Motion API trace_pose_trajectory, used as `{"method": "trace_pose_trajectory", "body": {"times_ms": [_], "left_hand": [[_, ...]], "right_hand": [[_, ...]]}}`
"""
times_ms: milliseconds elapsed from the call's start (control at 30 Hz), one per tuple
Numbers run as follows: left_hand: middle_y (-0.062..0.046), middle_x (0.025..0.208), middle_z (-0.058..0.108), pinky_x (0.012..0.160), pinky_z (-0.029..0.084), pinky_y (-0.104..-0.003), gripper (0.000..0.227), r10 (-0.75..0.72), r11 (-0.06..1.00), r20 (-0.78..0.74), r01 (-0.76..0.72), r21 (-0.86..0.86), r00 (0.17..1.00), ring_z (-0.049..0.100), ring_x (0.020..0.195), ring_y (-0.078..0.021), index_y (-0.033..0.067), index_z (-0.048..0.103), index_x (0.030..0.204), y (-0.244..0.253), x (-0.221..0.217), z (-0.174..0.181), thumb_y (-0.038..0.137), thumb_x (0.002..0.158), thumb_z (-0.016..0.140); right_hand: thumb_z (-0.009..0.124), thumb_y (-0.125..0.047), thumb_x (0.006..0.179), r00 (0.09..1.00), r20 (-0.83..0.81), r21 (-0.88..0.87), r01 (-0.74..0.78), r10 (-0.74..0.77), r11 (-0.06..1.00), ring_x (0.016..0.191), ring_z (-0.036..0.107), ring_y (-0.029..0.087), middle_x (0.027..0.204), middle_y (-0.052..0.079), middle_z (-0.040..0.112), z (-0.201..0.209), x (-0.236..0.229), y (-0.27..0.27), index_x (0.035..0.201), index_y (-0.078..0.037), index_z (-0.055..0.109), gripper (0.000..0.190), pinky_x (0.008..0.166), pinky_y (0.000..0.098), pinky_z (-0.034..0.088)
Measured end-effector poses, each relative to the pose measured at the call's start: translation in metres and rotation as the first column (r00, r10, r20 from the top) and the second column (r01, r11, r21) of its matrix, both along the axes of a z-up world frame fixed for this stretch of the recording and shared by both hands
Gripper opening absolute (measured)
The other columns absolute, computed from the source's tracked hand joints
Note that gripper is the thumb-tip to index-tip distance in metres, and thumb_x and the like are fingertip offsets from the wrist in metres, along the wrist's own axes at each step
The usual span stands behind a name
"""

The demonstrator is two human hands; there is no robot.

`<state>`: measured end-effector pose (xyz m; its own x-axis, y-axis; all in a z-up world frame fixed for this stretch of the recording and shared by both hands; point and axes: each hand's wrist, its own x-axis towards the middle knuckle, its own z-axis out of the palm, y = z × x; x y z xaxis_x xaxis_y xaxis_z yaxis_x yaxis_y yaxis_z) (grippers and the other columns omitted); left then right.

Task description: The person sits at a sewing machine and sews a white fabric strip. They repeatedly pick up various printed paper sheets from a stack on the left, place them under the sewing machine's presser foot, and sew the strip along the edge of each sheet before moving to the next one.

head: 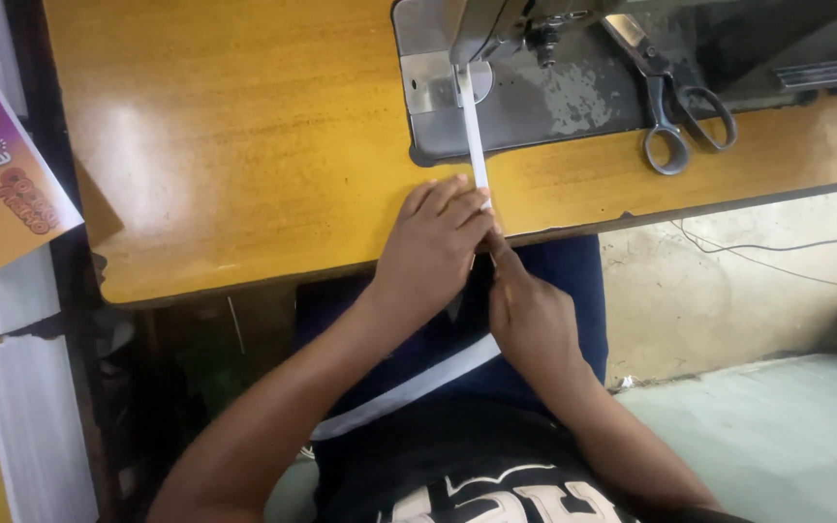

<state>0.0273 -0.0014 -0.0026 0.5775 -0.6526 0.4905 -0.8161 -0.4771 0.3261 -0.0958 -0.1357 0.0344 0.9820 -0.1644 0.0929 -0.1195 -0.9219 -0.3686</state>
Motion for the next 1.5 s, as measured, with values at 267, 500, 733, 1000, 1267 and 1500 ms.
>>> {"method": "trace_pose_trajectory", "body": {"times_ms": [267, 500, 733, 1000, 1267, 1500], "left_hand": [[-0.002, 0.135, 0.069, 0.121, 0.037, -0.051, 0.024, 0.013, 1.0, -0.014, -0.013, 0.022, 1.0, 0.054, 0.143, -0.0307, 0.0169, 0.075, 0.122, -0.005, 0.018, -0.014, 0.021, 0.103, 0.06], [-0.002, 0.138, 0.067, 0.126, 0.03, -0.051, 0.023, 0.042, 0.999, -0.027, -0.041, 0.027, 0.999, 0.051, 0.144, -0.0302, 0.0165, 0.075, 0.125, -0.009, 0.032, -0.017, 0.019, 0.111, 0.058], [-0.003, 0.143, 0.063, 0.129, 0.022, -0.049, 0.027, 0.099, 0.993, -0.006, -0.098, 0.065, 0.995, 0.047, 0.148, -0.0301, 0.0173, 0.072, 0.134, -0.014, 0.045, -0.013, 0.015, 0.117, 0.051], [-0.001, 0.144, 0.061, 0.128, 0.022, -0.049, 0.027, 0.175, 0.967, 0.135, -0.196, 0.163, 0.975, 0.047, 0.147, -0.0286, 0.0187, 0.071, 0.131, -0.018, 0.056, -0.015, 0.014, 0.119, 0.047], [0.008, 0.138, 0.061, 0.122, 0.026, -0.055, 0.025, 0.145, 0.987, 0.011, -0.146, 0.062, 0.989, 0.041, 0.147, -0.0243, 0.0246, 0.069, 0.121, -0.03, 0.075, -0.042, 0.027, 0.115, 0.045], [0.006, 0.134, 0.066, 0.122, 0.033, -0.053, 0.018, 0.204, 0.978, -0.019, -0.203, 0.035, 0.979, 0.049, 0.142, -0.0253, 0.0243, 0.072, 0.114, -0.036, 0.077, -0.032, 0.026, 0.106, 0.056]], "right_hand": [[0.051, -0.025, 0.104, 0.995, -0.092, -0.01, 0.045, -0.045, 0.999, 0.077, 0.076, 0.042, 0.074, 0.015, 0.076, 0.006, 0.024, -0.002, 0.156, -0.023, 0.061, 0.053, 0.068, 0.0575, 0.057], [0.054, -0.031, 0.102, 0.997, -0.063, -0.115, 0.044, -0.052, 0.992, 0.074, 0.076, 0.041, 0.069, 0.013, 0.073, 0.002, 0.046, -0.007, 0.151, -0.029, 0.066, 0.05, 0.067, 0.0559, 0.058], [0.054, -0.031, 0.102, 0.996, -0.058, -0.07, 0.065, -0.069, 0.995, 0.071, 0.074, 0.044, 0.062, 0.013, 0.07, 0.004, 0.066, -0.015, 0.145, -0.035, 0.072, 0.047, 0.066, 0.0565, 0.059], [0.055, -0.023, 0.103, 0.997, -0.064, -0.041, 0.039, -0.042, 0.998, 0.075, 0.073, 0.049, 0.068, 0.02, 0.072, 0.003, 0.081, -0.016, 0.146, -0.026, 0.072, 0.046, 0.07, 0.0616, 0.058], [0.056, -0.024, 0.104, 0.999, -0.05, -0.086, -0.004, 0.0, 0.996, 0.076, 0.073, 0.051, 0.069, 0.022, 0.071, -0.004, 0.094, -0.023, 0.143, -0.022, 0.074, 0.043, 0.074, 0.0649, 0.057], [0.049, -0.032, 0.105, 0.946, -0.288, 0.127, 0.19, -0.148, 0.973, 0.095, 0.072, 0.048, 0.082, 0.021, 0.076, 0.026, 0.1, -0.016, 0.153, -0.036, 0.065, 0.051, 0.092, 0.0655, 0.054]]}}
